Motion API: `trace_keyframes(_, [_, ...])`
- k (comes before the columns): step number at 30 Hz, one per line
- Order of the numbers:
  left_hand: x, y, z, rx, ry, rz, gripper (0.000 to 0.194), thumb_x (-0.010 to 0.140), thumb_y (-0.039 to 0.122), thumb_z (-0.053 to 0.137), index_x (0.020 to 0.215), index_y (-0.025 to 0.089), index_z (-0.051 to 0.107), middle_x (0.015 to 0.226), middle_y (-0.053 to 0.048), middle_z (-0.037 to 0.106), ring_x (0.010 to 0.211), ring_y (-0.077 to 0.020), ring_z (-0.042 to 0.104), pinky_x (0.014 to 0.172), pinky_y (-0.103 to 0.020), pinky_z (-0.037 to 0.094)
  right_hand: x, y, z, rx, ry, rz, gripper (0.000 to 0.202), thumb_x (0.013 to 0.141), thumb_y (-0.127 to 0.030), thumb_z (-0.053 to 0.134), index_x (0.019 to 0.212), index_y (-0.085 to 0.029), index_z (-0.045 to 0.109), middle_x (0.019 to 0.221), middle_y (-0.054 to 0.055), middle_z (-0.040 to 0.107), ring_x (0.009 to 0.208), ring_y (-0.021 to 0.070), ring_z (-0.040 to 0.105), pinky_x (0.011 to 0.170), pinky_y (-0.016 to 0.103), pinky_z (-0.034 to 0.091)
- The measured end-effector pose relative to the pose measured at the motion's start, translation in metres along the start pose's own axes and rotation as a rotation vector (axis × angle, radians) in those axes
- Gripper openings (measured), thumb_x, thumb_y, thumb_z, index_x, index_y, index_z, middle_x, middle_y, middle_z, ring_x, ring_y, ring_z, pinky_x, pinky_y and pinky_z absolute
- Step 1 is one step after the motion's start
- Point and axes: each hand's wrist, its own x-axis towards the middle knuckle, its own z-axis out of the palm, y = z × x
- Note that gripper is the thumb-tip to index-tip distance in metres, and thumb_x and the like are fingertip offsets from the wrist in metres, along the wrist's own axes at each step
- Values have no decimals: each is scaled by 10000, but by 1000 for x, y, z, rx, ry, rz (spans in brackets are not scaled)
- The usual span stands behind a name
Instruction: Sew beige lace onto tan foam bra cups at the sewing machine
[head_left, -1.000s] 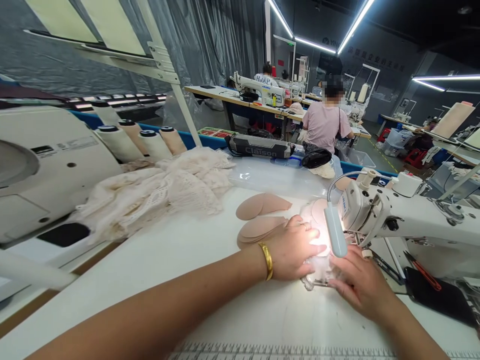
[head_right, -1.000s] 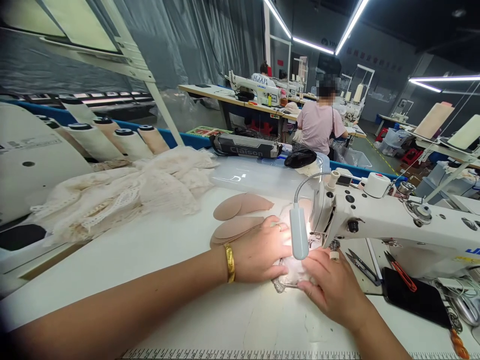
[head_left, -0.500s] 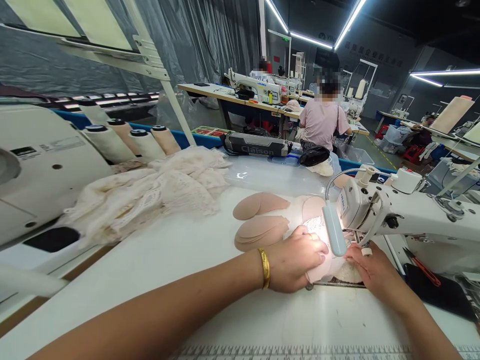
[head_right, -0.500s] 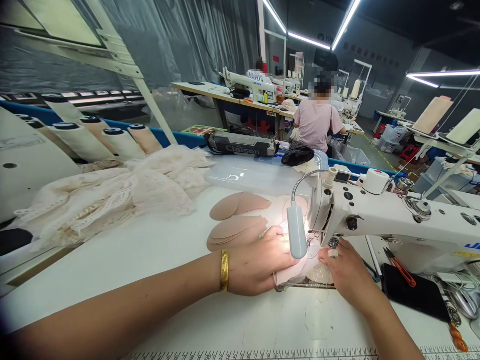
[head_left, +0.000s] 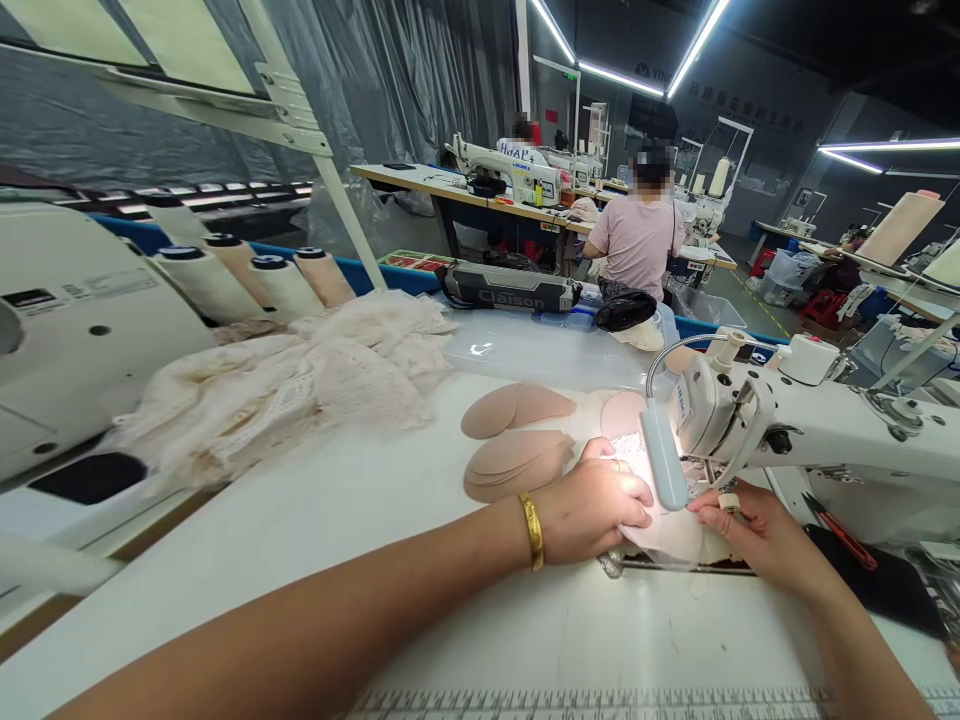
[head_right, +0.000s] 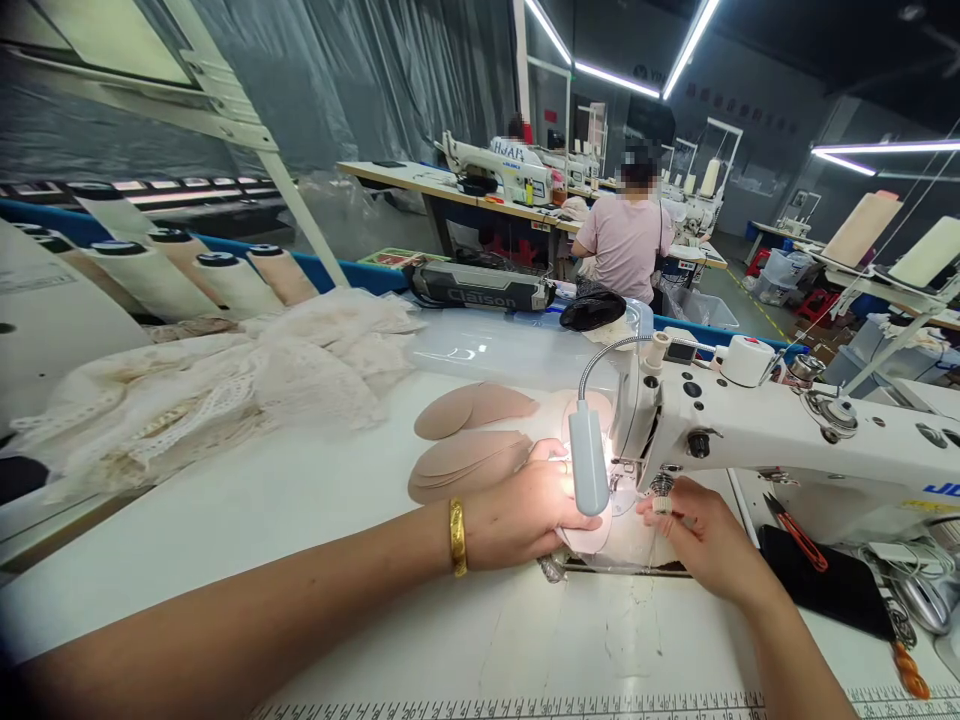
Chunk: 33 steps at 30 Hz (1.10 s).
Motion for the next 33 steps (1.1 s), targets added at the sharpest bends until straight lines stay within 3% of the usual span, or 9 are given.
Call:
trace_keyframes(6, [5,-10,-7,42,-1,34,244,743,8,651,846,224,700,1067,12,752,955,-215,652,1021,-416,319,4,1,32,-368,107,-190,277,1043,-281,463,1129,-286,726,1269,57,716,1128,289,641,1005,487,463])
trace_keyframes(10, [7,-17,-6,20,4,55,261,710,-16,626,822,210,692,1085,-5,757,992,-232,653,1035,-442,293,5,4,36,-508,124,-211,302,1055,-256,432,1217,-277,685,1186,64,750,1068,296,657,948,499,460])
trace_keyframes(16, [8,-20,-3,-21,48,78,181,835,47,616,827,212,691,1133,-6,758,1021,-223,651,1088,-478,221,6,7,36,-533,144,-224,312,1062,-265,415,1224,-259,682,1154,66,757,1042,296,662,926,503,465])
trace_keyframes(26, [8,-18,-4,-20,28,43,189,792,16,615,761,197,665,989,-9,766,964,-213,660,1047,-462,247,1,2,32,-536,189,-237,256,1048,-276,443,1149,-261,678,1072,59,751,973,290,638,877,476,538])
trace_keyframes(33, [10,-16,-5,-13,60,43,180,788,16,620,714,179,636,889,-5,760,842,-192,657,1003,-447,281,5,3,33,-430,378,-252,231,1059,-303,434,1013,-229,649,958,85,731,955,283,686,816,428,570])
